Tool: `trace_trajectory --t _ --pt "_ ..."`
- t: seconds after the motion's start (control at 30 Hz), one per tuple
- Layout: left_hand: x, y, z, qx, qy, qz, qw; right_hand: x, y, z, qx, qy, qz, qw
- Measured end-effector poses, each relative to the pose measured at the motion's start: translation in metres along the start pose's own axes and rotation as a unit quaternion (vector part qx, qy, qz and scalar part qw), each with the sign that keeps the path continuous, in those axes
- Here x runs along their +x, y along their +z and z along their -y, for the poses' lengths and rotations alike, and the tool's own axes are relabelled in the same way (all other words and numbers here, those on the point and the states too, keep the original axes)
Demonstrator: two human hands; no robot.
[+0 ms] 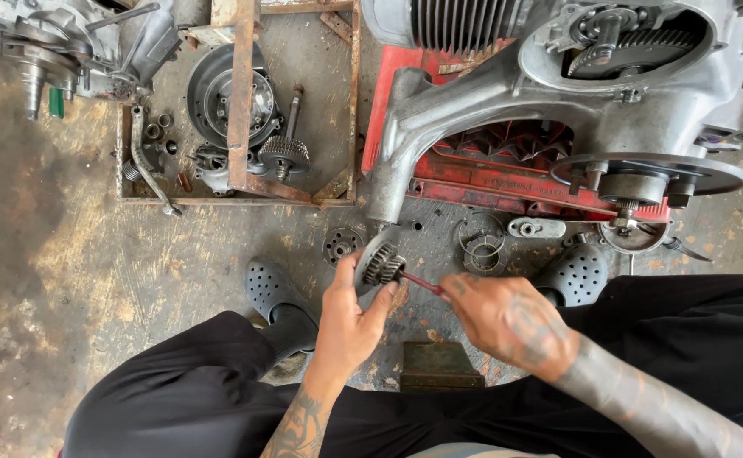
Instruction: Cleaning a motorcycle engine gear using a small brush
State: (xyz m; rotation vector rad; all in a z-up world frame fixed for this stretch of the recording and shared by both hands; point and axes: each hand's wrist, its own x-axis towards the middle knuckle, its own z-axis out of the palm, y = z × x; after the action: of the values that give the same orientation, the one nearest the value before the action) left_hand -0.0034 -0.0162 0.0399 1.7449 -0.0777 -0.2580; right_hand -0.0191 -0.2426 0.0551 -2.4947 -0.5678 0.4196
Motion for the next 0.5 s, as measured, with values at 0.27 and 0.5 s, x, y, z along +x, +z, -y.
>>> trace_trajectory --t 0.27,0.5 --pt "0.001 -0.002 -0.002 0.004 0.082 0.017 0.996 0.004 -0.042 0.002 0.278 0.196 0.056 0.939" --pt "0.004 -0.003 -0.005 0.019 0.120 -0.001 0.993 0.009 -0.027 0.007 0.229 0.199 0.074 0.950"
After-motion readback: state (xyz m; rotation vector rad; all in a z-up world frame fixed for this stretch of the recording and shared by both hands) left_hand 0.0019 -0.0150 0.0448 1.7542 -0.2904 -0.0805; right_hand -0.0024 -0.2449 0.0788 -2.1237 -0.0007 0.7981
